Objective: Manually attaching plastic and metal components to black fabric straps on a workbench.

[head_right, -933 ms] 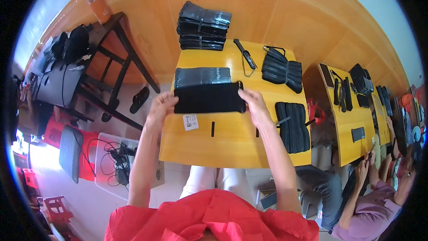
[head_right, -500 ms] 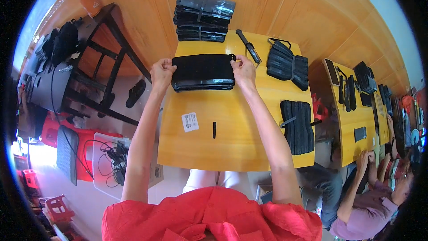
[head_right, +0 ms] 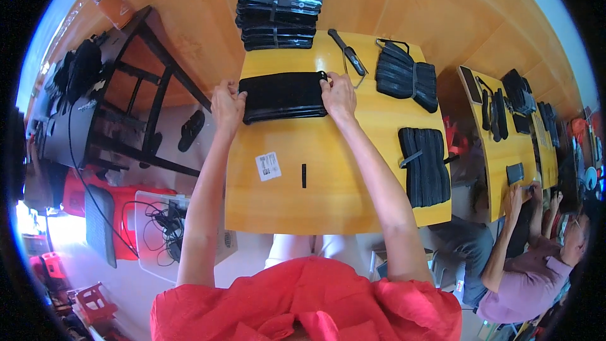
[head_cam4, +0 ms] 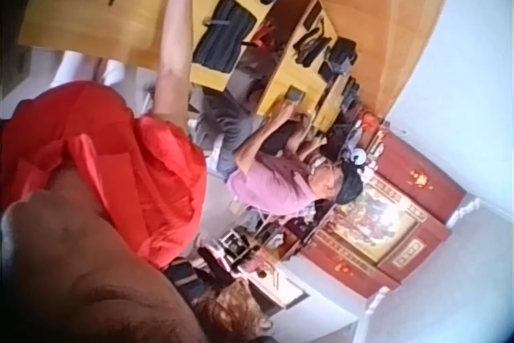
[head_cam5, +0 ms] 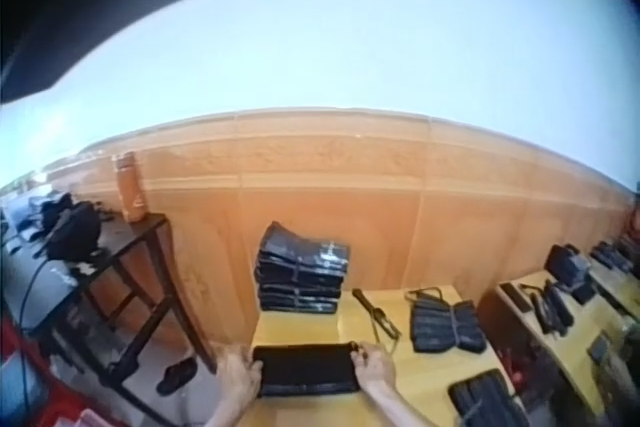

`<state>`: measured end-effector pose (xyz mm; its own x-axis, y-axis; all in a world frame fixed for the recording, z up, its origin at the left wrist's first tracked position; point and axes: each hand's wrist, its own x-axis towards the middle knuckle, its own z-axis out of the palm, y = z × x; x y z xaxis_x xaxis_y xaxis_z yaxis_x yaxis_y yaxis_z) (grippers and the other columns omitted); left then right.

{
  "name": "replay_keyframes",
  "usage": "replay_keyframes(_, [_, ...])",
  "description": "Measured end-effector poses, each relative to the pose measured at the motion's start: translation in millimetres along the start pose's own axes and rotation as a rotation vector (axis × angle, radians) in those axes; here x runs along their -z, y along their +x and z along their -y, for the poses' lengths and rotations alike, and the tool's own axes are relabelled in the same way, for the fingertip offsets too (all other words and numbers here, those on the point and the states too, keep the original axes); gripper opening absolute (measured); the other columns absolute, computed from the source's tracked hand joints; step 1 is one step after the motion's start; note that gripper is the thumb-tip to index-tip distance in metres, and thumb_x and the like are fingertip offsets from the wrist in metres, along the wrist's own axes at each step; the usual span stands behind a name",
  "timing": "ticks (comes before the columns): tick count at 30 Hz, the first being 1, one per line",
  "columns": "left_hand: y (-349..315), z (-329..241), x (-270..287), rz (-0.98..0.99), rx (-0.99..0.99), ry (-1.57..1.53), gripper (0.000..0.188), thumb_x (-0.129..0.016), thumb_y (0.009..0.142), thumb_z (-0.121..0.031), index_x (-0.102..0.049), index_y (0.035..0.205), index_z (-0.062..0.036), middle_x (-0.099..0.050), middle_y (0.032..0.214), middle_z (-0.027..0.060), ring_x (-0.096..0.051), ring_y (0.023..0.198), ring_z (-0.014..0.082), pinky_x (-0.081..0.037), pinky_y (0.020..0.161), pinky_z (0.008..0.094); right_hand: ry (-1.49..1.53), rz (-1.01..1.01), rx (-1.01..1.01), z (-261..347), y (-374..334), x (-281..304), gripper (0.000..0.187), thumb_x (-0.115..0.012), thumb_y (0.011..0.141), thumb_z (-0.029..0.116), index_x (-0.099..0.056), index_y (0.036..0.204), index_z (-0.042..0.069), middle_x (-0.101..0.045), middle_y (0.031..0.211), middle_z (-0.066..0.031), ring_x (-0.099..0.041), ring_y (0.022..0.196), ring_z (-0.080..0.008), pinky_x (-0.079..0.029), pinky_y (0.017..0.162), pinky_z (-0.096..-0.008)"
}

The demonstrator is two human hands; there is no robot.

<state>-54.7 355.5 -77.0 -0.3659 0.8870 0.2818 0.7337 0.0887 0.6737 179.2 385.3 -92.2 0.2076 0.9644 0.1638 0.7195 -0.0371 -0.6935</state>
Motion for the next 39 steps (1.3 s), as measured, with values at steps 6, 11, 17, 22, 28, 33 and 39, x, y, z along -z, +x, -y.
replay_keyframes(6, [2.2, -21.8, 7.0, -0.084, -0.263, 0.097, 0.036, -0.063, 0.076, -0.015, -0.055, 0.109, -0.0021, -0.053, 0.108, 0.0168, -0.050, 0.102, 0.0335, -0.039, 0.086, 0.0406, -0.089, -0.184, 0.255, 18.3, -9.7, 16.8, 0.033, -0.055, 0.084, 0.022, -0.056, 0.112, 0.004, -0.054, 0.096, -0.0144, -0.052, 0.094, -0.0304, -0.042, 0.081, -0.0387])
replay_keyframes(11, [0.1, -37.0, -11.0, -0.061, -0.628, 0.330, 0.041, -0.047, 0.089, -0.027, -0.046, 0.125, -0.0086, -0.045, 0.129, 0.0119, -0.039, 0.121, 0.0297, -0.026, 0.100, 0.0510, -0.125, -0.112, 0.584, 39.4, -20.6, 7.7, 0.036, -0.050, 0.088, 0.024, -0.050, 0.117, 0.004, -0.048, 0.119, -0.0149, -0.041, 0.116, -0.0313, -0.034, 0.095, -0.0410])
replay_keyframes(17, [-10.0, -18.8, -36.7, 0.019, -0.728, 0.454, 0.043, -0.040, 0.092, -0.035, -0.042, 0.130, -0.0151, -0.041, 0.134, 0.0075, -0.035, 0.126, 0.0272, -0.018, 0.101, 0.0572, -0.299, -0.058, 0.704, 21.8, -23.3, -21.0, 0.043, -0.047, 0.089, 0.032, -0.046, 0.125, 0.010, -0.042, 0.131, -0.0138, -0.035, 0.124, -0.0309, -0.027, 0.100, -0.0500])
replay_keyframes(22, [-13.1, -10.8, -42.4, 0.083, -0.663, 0.475, 0.045, -0.040, 0.091, -0.038, -0.042, 0.130, -0.0160, -0.044, 0.131, 0.0075, -0.036, 0.124, 0.0272, -0.018, 0.101, 0.0566, -0.375, -0.005, 0.688, 16.2, -25.1, -27.7, 0.044, -0.044, 0.090, 0.035, -0.043, 0.130, 0.015, -0.043, 0.132, -0.0106, -0.035, 0.125, -0.0280, -0.022, 0.103, -0.0480])
replay_keyframes(28, [-10.6, -15.3, -52.6, 0.114, -0.672, 0.497, 0.045, -0.039, 0.091, -0.037, -0.042, 0.130, -0.0155, -0.046, 0.129, 0.0086, -0.039, 0.122, 0.0271, -0.020, 0.101, 0.0556, -0.430, -0.052, 0.694, 6.3, -21.2, -29.4, 0.044, -0.042, 0.089, 0.037, -0.046, 0.125, 0.012, -0.047, 0.127, -0.0113, -0.038, 0.122, -0.0274, -0.024, 0.100, -0.0497])
replay_keyframes(33, [-10.5, -15.8, -41.5, 0.168, -0.646, 0.559, 0.046, -0.038, 0.092, -0.037, -0.037, 0.134, -0.0173, -0.040, 0.134, 0.0093, -0.034, 0.126, 0.0266, -0.016, 0.102, 0.0584, -0.306, -0.138, 0.710, 21.4, -29.3, -13.6, 0.044, -0.043, 0.088, 0.036, -0.048, 0.122, 0.008, -0.044, 0.128, -0.0148, -0.034, 0.124, -0.0304, -0.023, 0.099, -0.0521])
replay_keyframes(39, [-17.9, -46.2, -17.8, 0.116, -0.551, 0.493, 0.050, -0.037, 0.093, -0.036, -0.029, 0.138, -0.0163, -0.030, 0.141, 0.0102, -0.027, 0.131, 0.0262, -0.010, 0.102, 0.0614, 0.039, -0.185, 0.613, 8.8, -91.6, 85.7, 0.028, -0.054, 0.084, 0.020, -0.057, 0.108, 0.005, -0.049, 0.118, -0.0132, -0.043, 0.115, -0.0298, -0.032, 0.096, -0.0446])
